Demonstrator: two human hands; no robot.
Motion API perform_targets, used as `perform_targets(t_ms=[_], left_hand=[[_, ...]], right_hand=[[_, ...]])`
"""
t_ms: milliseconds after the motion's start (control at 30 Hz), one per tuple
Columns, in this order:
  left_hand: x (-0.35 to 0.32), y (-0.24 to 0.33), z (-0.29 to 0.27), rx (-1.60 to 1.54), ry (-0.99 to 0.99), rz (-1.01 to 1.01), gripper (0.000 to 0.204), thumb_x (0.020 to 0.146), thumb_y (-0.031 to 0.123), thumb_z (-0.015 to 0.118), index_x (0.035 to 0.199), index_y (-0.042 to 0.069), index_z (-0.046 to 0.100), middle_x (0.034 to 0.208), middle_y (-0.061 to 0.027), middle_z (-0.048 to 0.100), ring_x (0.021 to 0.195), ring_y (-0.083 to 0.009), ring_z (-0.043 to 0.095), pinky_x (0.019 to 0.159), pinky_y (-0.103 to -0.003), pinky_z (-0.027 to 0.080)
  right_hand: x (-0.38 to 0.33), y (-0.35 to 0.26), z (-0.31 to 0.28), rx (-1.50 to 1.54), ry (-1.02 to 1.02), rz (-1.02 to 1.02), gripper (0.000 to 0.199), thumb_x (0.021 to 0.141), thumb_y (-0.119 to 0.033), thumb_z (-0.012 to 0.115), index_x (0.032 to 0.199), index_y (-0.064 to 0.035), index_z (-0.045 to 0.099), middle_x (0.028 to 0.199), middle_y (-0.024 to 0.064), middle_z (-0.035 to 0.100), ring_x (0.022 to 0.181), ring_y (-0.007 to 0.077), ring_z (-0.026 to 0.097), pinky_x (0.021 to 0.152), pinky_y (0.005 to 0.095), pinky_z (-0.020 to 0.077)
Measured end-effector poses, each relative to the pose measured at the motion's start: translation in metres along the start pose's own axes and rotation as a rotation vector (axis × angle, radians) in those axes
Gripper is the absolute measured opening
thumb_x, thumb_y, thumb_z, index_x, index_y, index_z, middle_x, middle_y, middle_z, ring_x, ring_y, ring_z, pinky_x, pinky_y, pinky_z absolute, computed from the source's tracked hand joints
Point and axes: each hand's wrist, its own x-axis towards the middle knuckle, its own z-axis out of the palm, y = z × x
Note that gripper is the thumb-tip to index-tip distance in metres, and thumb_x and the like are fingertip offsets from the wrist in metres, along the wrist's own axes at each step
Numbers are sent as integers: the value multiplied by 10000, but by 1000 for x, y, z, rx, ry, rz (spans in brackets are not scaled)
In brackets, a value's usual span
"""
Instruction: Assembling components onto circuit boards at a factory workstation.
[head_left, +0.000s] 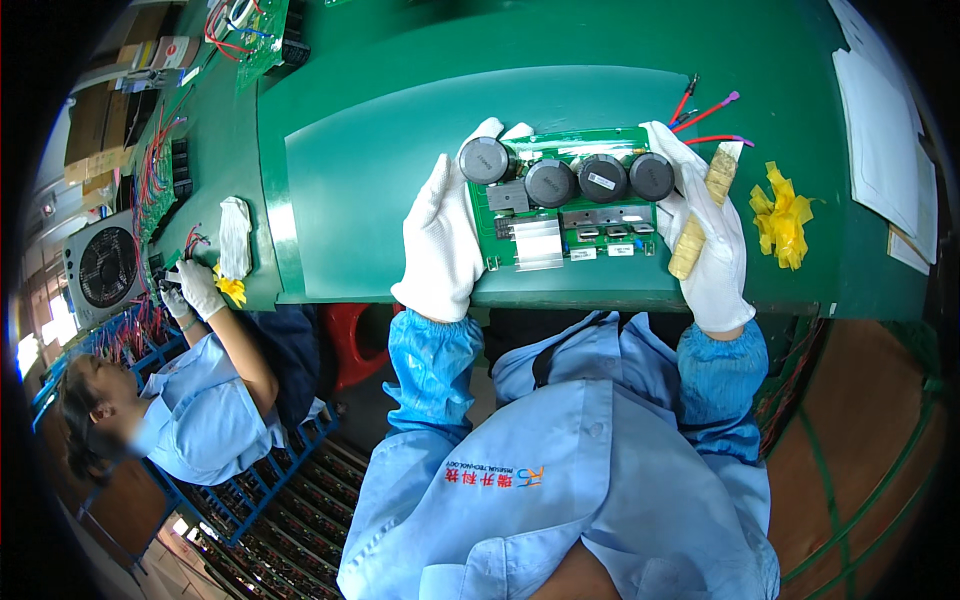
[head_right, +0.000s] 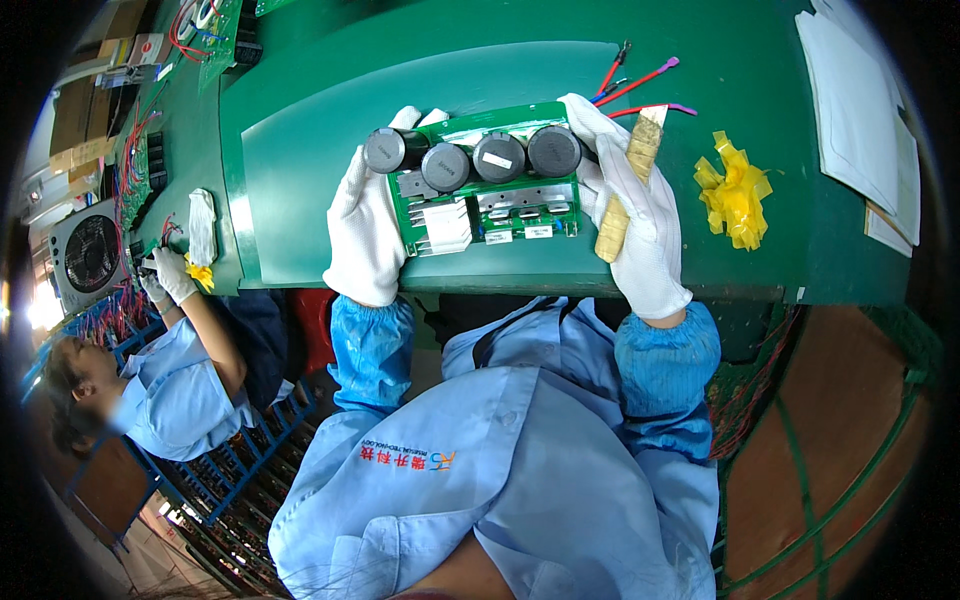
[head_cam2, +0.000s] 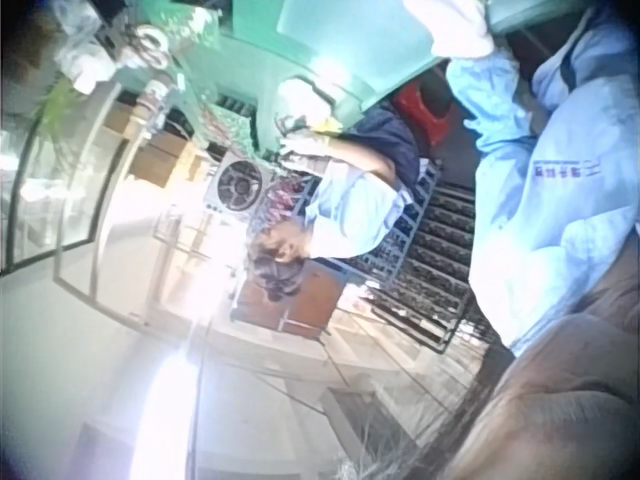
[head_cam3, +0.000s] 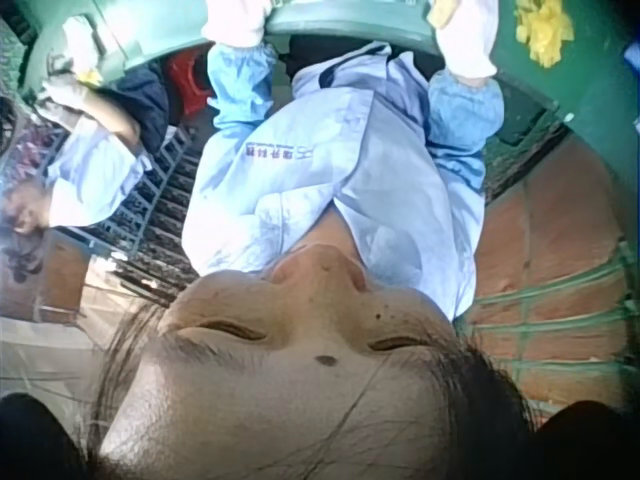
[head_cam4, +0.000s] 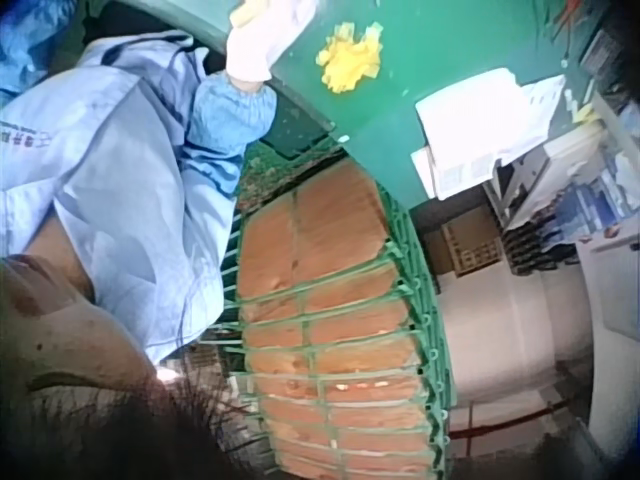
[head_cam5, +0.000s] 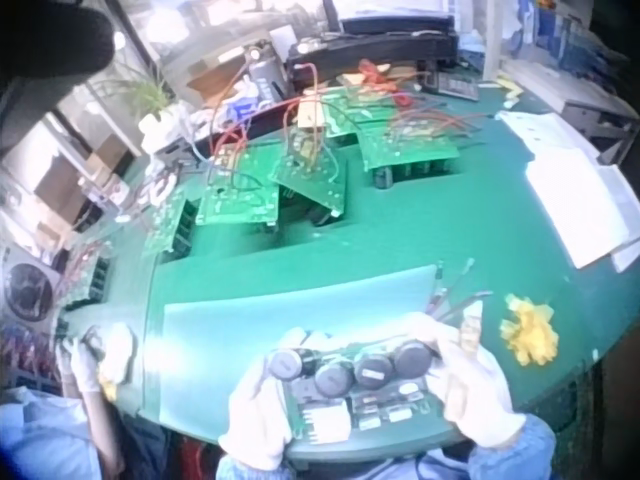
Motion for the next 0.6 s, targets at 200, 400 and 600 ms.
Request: perform_targets(t_ms=[200,400,600], left_hand=[[2,-5,1,126,110,77,570,1110,286,375,1516,-113,350,1586,-228,407,1453,-311,402,1226,-414,309],[2,-3,0,32,100,23,586,1105,300,391,1523,-109,349,1578,-213,422,1445,-305,412,1220,-414,316],[2,0,1,-14,52,-22,593,1102,323,393,1536,-79,346,1576,-223,417,1442,-310,420,1213,-426,331]], right_hand=[[-2,-4,4,14,-6,-5,484,1087,-283,524,1475,4,500,1441,76,576,1166,111,621,947,250,485],[-2,-7,10,5,-33,-45,486,1093,-267,512,1486,17,479,1464,88,556,1210,144,624,966,260,488],[-1,-1,2,-15,7,-33,485,1094,-271,508,1488,11,480,1439,74,565,1232,147,615,974,258,484]])
